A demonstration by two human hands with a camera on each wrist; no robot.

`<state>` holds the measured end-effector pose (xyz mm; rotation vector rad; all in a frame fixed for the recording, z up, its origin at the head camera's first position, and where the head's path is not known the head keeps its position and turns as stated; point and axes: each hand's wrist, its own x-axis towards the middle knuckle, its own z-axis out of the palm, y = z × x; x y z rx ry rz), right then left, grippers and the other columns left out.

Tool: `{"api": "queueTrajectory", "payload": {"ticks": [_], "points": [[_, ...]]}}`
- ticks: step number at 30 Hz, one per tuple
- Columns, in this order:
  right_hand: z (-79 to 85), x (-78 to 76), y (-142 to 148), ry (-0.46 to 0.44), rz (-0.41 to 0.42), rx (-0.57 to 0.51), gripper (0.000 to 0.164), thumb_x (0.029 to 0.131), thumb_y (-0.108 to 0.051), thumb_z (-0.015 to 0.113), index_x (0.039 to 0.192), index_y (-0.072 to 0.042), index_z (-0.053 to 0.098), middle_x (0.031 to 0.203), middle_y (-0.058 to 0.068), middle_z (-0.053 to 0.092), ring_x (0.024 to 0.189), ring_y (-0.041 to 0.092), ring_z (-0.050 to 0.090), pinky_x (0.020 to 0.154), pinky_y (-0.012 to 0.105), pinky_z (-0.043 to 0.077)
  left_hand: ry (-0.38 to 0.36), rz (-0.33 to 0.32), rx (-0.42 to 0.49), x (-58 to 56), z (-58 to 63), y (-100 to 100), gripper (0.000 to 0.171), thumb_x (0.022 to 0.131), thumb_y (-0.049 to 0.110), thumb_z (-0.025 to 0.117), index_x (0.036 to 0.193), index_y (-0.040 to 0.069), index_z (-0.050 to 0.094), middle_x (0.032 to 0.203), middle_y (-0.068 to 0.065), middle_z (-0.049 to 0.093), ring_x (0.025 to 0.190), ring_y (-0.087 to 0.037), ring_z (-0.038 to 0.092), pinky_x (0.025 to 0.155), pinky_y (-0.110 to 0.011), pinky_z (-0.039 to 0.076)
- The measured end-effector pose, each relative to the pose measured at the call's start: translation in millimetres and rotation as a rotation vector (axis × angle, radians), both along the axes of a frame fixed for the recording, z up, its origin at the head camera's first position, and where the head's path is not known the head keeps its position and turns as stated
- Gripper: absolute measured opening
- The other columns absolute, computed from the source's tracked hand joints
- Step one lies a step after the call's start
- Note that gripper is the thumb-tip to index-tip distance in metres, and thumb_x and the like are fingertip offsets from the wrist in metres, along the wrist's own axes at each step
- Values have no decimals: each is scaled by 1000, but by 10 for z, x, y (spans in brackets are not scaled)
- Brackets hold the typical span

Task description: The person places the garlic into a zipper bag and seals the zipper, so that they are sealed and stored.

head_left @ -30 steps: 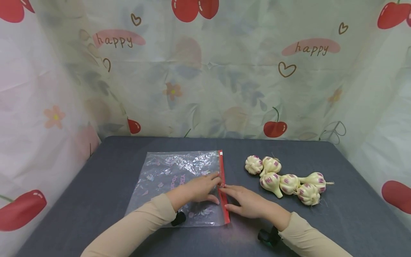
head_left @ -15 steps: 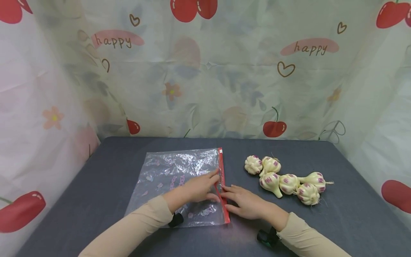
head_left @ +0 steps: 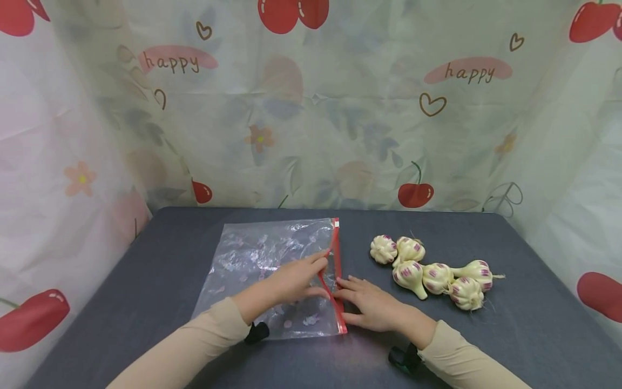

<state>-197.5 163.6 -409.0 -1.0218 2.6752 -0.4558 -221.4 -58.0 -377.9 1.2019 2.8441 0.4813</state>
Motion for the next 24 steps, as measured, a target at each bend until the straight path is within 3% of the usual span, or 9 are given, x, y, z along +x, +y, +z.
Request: {"api": "queueTrajectory", "payload": {"ticks": [10, 15, 18, 24], "points": [[7, -25, 33, 1, -43, 18, 62, 87, -54, 57, 134, -15, 50, 150, 14, 34, 138, 45, 25, 107, 59, 26, 155, -45, 37, 95, 176, -105, 38, 79, 40, 72, 91, 14, 47, 137, -5, 51, 66, -9, 55, 52, -16, 37], [13, -62, 53, -43, -82, 0, 63, 85, -57, 57, 134, -17, 51, 151, 13, 33, 138, 47, 25, 106, 60, 28, 222, -45, 63, 82, 255, -159, 39, 77, 39, 73, 92, 14, 47, 103, 1, 63, 63, -8, 53, 54, -18, 40], [25, -76, 66, -62, -103, -14, 63, 85, -57, 58, 133, -17, 52, 151, 13, 33, 137, 49, 25, 104, 61, 30, 247, -45, 75, 79, 295, -187, 39, 77, 38, 74, 92, 14, 48, 85, 3, 61, 63, -8, 51, 55, -19, 41], [37, -98, 77, -97, -121, -31, 62, 85, -55, 58, 133, -17, 52, 151, 13, 33, 136, 51, 24, 104, 62, 30, 246, -37, 90, 89, 342, -245, 35, 77, 38, 73, 92, 16, 49, 81, 5, 61, 61, -6, 49, 54, -18, 39]]}}
